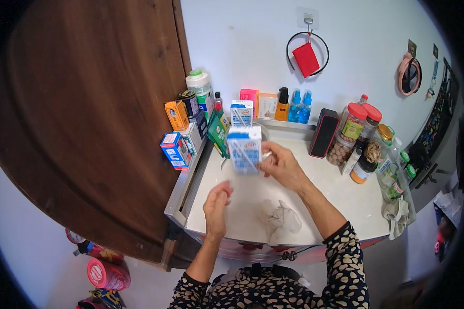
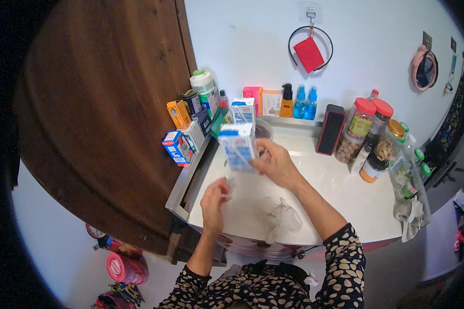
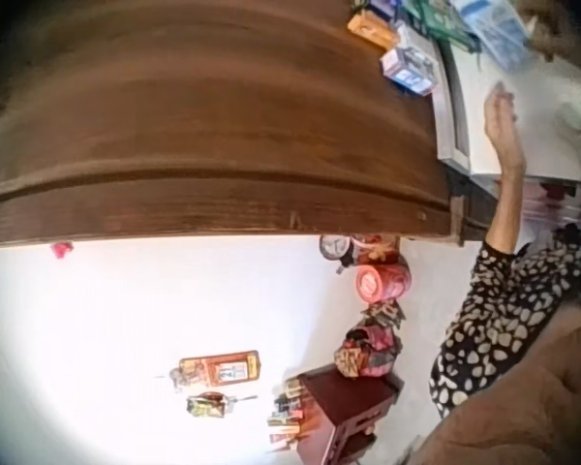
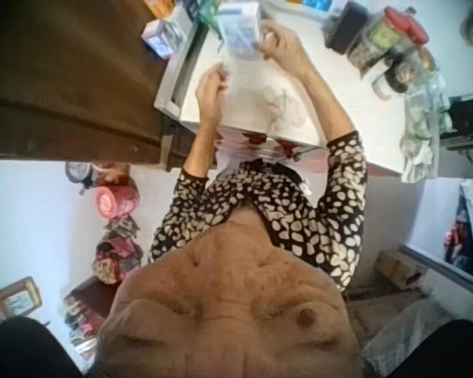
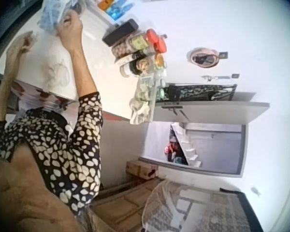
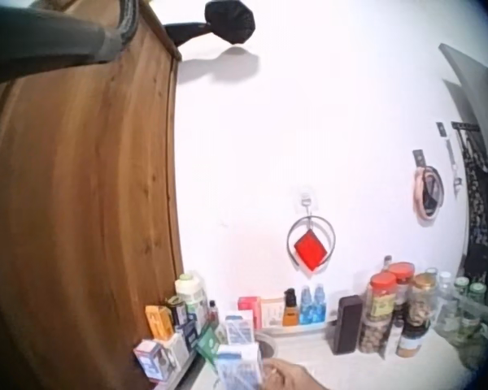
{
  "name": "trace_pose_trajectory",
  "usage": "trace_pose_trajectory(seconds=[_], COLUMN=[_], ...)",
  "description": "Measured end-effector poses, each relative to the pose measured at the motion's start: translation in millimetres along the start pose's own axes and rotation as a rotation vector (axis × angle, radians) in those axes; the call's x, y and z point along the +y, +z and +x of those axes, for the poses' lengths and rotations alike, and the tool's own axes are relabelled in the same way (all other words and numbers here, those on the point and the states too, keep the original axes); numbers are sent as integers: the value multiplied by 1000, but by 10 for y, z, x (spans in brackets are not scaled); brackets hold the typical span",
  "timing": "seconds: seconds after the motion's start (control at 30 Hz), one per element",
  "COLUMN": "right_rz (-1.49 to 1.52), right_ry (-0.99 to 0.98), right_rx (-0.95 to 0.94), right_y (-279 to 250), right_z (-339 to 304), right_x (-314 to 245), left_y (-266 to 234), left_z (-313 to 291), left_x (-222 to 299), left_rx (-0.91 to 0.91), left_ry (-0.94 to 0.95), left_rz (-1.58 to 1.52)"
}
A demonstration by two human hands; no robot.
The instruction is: The person wipes several small rectangular boxes and a black rectangular case with a white cloth. The person handles the items one by one, wiping all sides of each box before placing it back on the counter. The items include a white box, a pink box, a small white box, a blue box, and a black case.
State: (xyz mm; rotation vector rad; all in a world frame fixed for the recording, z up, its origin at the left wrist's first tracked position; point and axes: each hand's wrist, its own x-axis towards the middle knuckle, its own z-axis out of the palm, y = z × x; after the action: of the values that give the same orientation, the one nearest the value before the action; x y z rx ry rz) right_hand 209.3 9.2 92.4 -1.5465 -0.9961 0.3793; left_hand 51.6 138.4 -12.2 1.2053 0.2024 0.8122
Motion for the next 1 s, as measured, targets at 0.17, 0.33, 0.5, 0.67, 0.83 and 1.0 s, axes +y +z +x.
trace_pose_trajectory(seconds=[0.17, 0.33, 0.5, 0.67, 0.83, 1.0], right_rz=[-94, -94, -203, -217, -465, -568], right_ry=[-127, -48, -3, 57, -23, -29], right_rx=[182, 231, 220, 221, 255, 235], right_y=[-77, -113, -30, -33, -4, -17], right_z=[630, 976, 1059, 1071, 1069, 1041], right_x=[336, 655, 706, 706, 682, 615], left_y=[3, -34, -47, -34, -16, -25], left_z=[-86, -126, -113, -121, -129, -127], left_x=[-68, -66, -99, -87, -16, -19], left_rx=[35, -11, -1, -41, -57, -66], left_ry=[-93, -95, -95, -72, -91, -101], left_rz=[85, 157, 126, 137, 128, 155])
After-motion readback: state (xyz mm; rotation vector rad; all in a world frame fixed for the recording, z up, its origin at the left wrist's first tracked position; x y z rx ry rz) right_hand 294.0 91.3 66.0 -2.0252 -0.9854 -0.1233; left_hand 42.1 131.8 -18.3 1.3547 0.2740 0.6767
